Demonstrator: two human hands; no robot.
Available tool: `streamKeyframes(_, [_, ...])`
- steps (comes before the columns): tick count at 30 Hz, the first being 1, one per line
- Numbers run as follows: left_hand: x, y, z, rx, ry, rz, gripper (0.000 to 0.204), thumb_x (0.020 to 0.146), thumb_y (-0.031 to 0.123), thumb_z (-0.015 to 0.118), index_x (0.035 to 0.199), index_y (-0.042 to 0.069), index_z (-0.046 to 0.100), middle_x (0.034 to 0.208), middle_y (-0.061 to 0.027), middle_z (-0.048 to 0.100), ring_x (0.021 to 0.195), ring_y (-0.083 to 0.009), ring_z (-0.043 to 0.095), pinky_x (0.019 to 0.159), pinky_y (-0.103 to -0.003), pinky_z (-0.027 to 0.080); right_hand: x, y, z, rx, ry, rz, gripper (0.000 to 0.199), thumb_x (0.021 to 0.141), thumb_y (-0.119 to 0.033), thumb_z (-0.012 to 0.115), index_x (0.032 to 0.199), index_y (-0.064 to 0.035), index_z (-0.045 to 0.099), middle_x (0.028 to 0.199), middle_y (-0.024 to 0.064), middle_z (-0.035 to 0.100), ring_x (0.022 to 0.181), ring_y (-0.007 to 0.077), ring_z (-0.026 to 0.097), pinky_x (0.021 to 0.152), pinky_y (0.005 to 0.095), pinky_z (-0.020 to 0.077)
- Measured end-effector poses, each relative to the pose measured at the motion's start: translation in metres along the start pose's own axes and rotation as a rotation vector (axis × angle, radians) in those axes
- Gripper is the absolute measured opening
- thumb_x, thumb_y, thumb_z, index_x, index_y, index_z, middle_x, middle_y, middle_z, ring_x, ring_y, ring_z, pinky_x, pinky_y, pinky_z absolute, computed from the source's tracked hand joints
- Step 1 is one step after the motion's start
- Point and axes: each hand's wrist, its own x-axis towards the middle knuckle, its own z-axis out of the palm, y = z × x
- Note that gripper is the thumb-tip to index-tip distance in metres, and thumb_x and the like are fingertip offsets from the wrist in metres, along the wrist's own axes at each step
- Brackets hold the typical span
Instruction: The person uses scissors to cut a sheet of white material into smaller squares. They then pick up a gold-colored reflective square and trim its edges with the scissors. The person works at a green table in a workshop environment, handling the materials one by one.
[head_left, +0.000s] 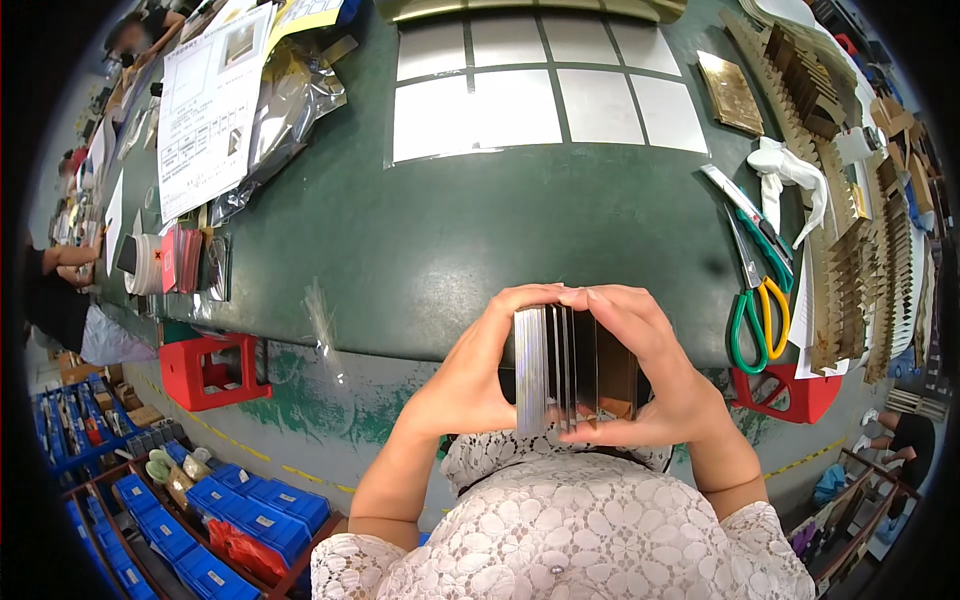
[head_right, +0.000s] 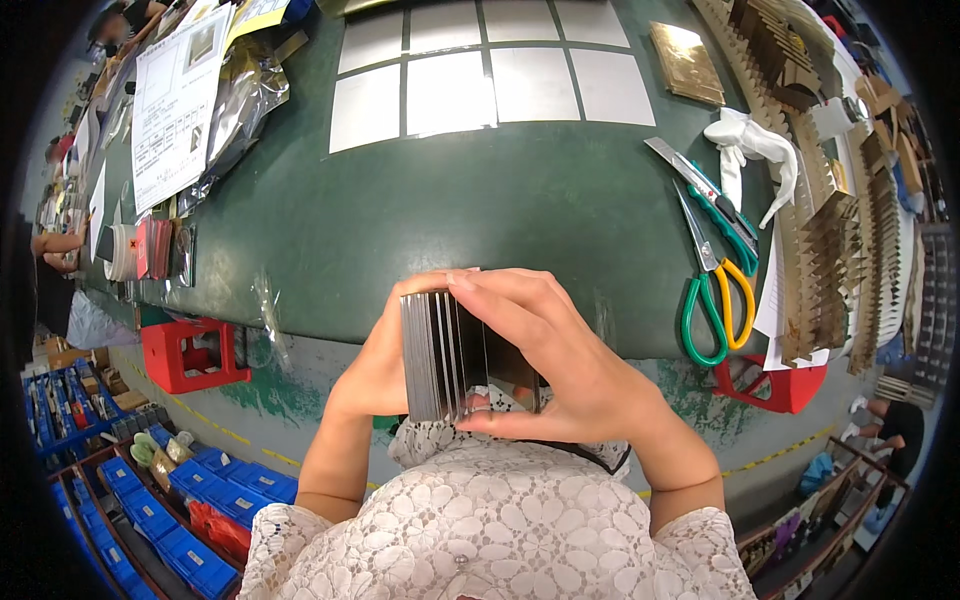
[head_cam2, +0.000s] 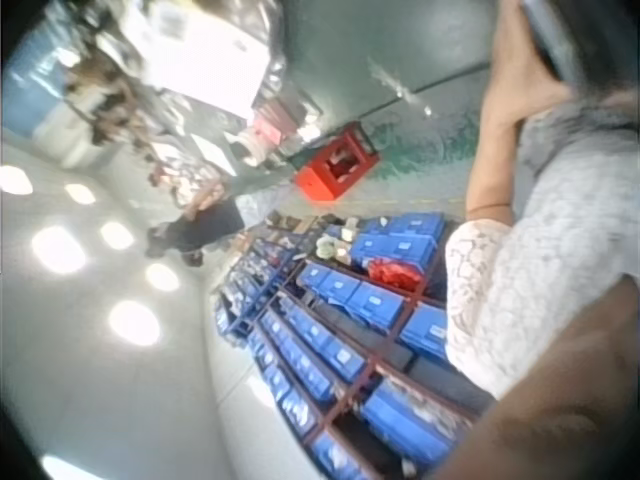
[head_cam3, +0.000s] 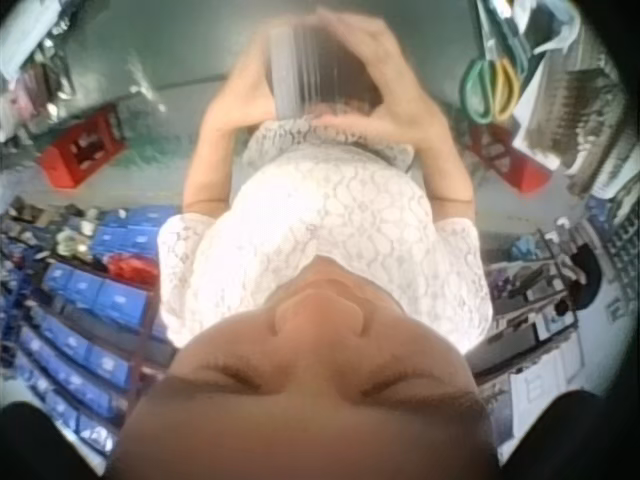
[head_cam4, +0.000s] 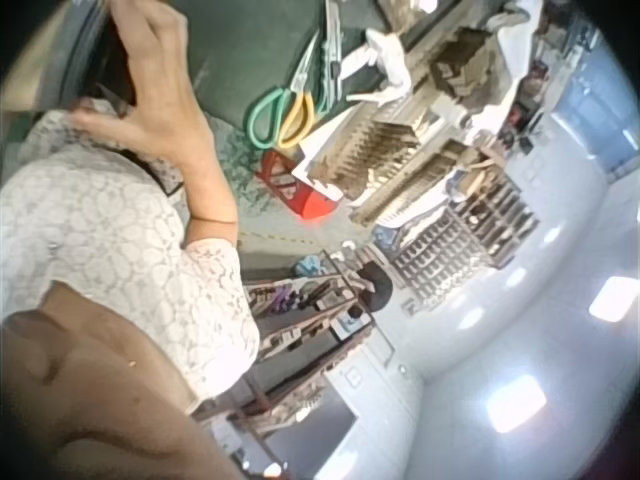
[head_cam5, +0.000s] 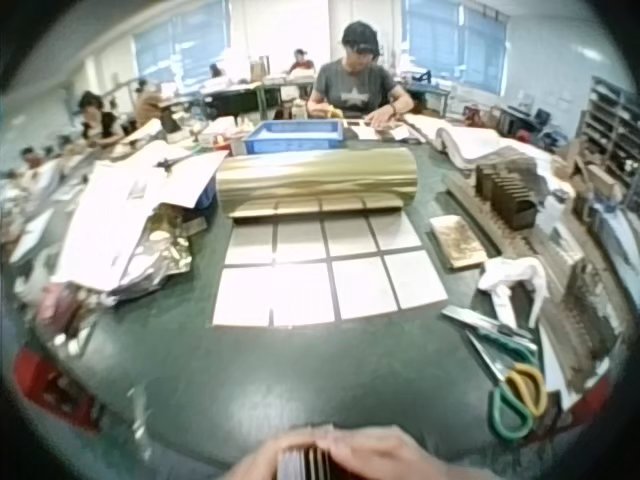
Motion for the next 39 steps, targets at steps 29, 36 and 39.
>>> streamKeyframes(29, [0.0006, 0.0032, 0.0016, -0.017, 0.005, -0.037, 0.088, 0.059, 0.02, 0.088, 0.13, 0.006, 0.039, 0.136, -0.0152, 0.045, 0.127, -0.0318, 0.045, 0.105, -0.041, 0.037, 0.0017, -0.0021, 0.0016, -0.009, 0.037, -0.022, 0.094, 0.064, -0.019, 0.085, 0.142, -0.0056, 0.034, 0.14, 0.019, 0.036, 0.128, 0.0375, 0.039, 0.105, 0.0463, 0.0356])
streamKeyframes(36, [-0.0034, 0.0056, 0.0032, -0.074, 0.007, -0.162, 0.09, 0.056, 0.021, 0.088, 0.131, 0.007, 0.04, 0.132, -0.0136, 0.047, 0.124, -0.0307, 0.047, 0.104, -0.041, 0.038, 0.0067, -0.0024, 0.0066, -0.022, 0.011, -0.027, 0.093, 0.063, -0.019, 0.085, 0.141, -0.0071, 0.036, 0.136, 0.0167, 0.04, 0.129, 0.0382, 0.038, 0.103, 0.0465, 0.0367])
streamKeyframes(39, [-0.0051, 0.0018, 0.0034, -0.07, 0.011, -0.165, 0.092, 0.055, 0.022, 0.088, 0.132, 0.007, 0.039, 0.131, -0.0134, 0.047, 0.124, -0.0309, 0.047, 0.104, -0.041, 0.038, 0.0072, -0.0023, 0.0074, -0.016, 0.007, -0.02, 0.092, 0.063, -0.016, 0.084, 0.141, -0.0068, 0.037, 0.133, 0.015, 0.042, 0.127, 0.0373, 0.039, 0.102, 0.0456, 0.0372])
